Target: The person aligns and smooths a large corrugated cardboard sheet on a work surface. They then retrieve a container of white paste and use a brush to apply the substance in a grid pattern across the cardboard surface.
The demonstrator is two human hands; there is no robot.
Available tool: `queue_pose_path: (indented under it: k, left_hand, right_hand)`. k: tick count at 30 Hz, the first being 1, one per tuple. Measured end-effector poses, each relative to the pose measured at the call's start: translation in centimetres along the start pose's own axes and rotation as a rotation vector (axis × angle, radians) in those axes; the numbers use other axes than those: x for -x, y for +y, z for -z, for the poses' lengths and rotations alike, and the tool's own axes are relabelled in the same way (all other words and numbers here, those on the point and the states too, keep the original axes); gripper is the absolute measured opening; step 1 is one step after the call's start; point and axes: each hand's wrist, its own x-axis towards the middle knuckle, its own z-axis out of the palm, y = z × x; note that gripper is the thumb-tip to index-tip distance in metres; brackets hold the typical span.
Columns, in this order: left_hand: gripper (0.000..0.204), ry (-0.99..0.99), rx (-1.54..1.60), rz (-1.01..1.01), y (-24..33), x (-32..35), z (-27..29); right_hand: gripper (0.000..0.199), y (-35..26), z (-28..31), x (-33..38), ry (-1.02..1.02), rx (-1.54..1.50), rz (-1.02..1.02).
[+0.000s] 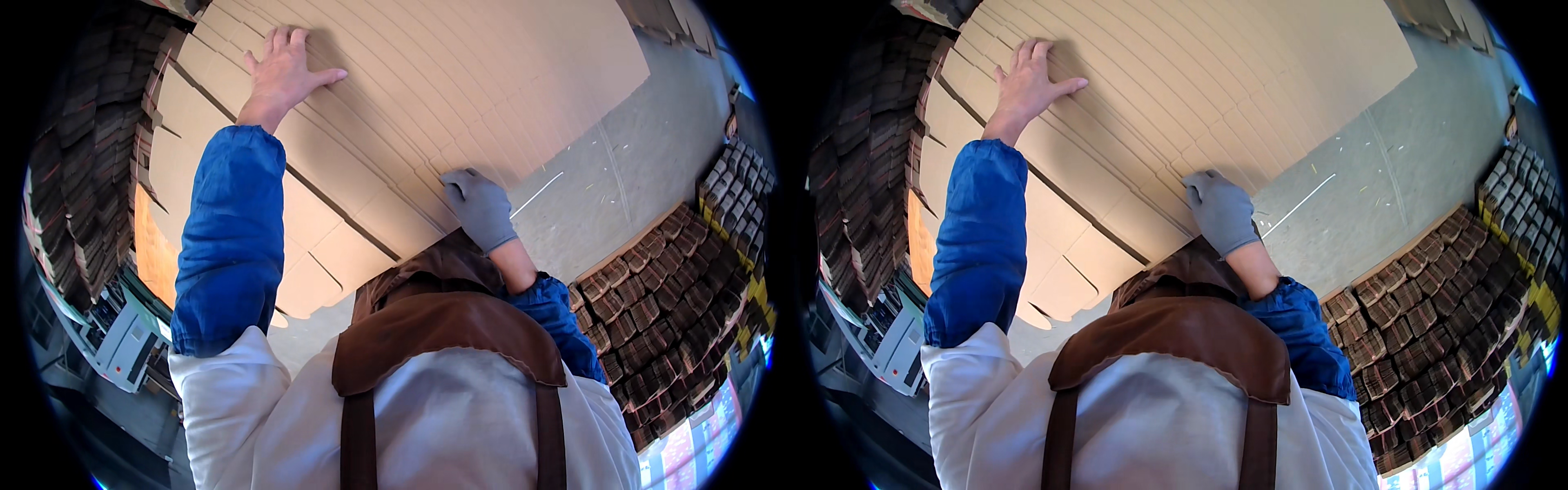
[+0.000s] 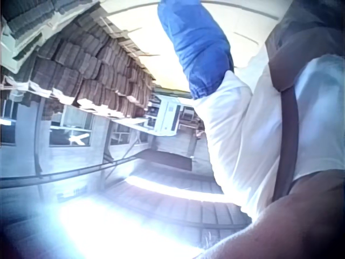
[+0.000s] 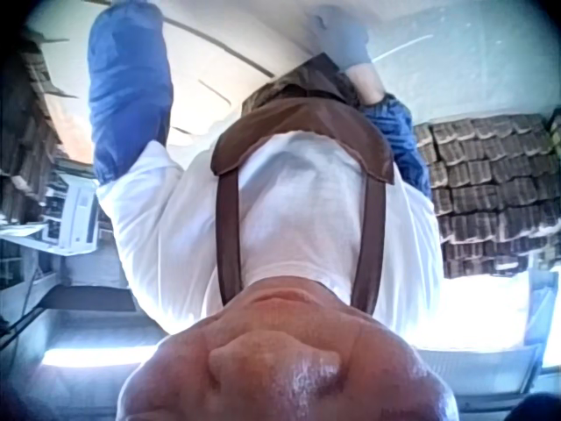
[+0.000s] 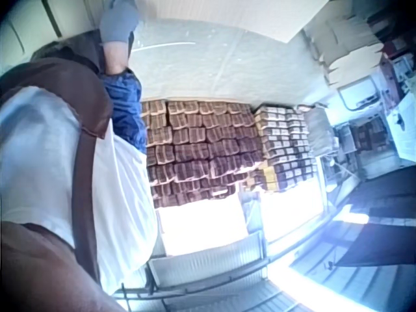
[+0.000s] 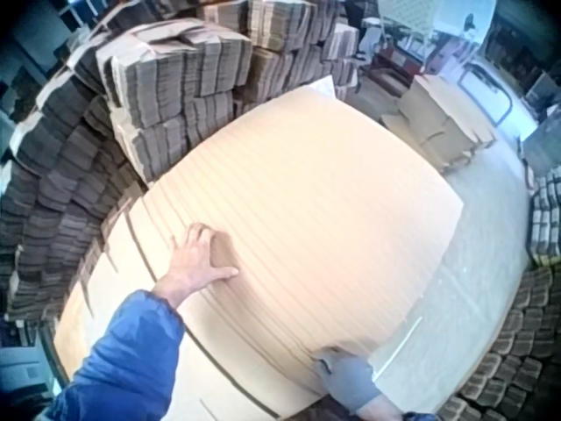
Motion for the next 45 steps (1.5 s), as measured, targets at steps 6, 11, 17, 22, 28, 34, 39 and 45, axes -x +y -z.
queue_pose_path:
  k: [6,11,17,22,28,34,39,45]
  left_hand:
    - [0.097,-0.031,-0.012,-0.026,0.4,-0.3,0.6]
    - [0.095,-0.029,-0.045,-0.015,0.6,-0.8,0.4]
    - [0.095,0.043,-0.007,-0.010,0.3,-0.6,-0.7]
    - [0.096,0.072,0.049,0.005,-0.1,0.0,-0.7]
    - [0.097,0.008,0.095,0.027,0.3,0.1,-0.2]
    - [0.099,-0.026,0.104,0.023,0.2,0.0,0.2]
    - [0.099,-0.002,0.137,0.003,0.1,-0.4,0.3]
    - [0.073,0.240,0.303,-0.092,-2.3,0.3,-2.7]
  right_hand:
    - [0.017,-0.5,0.1,0.4,-0.028,0.009,-0.041]
    - [0.017,-0.2,0.0,0.3,-0.017,0.006,-0.034]
    - [0.018,-0.3,0.1,-0.8,-0.101,0.155,-0.045]
    - [0.016,-1.0,0.0,-1.2,-0.104,0.218,0.002]
    - [0.015,-3.2,-0.9,-4.8,0.034,0.260,0.135]
    - [0.017,-6.4,-2.9,-9.9,0.088,0.260,0.209]
    - [0.018,-7.8,-2.4,-12.4,-0.019,0.305,0.105]
    - [0.022,-7.9,-1.5,-13.0,-0.132,0.239,0.068]
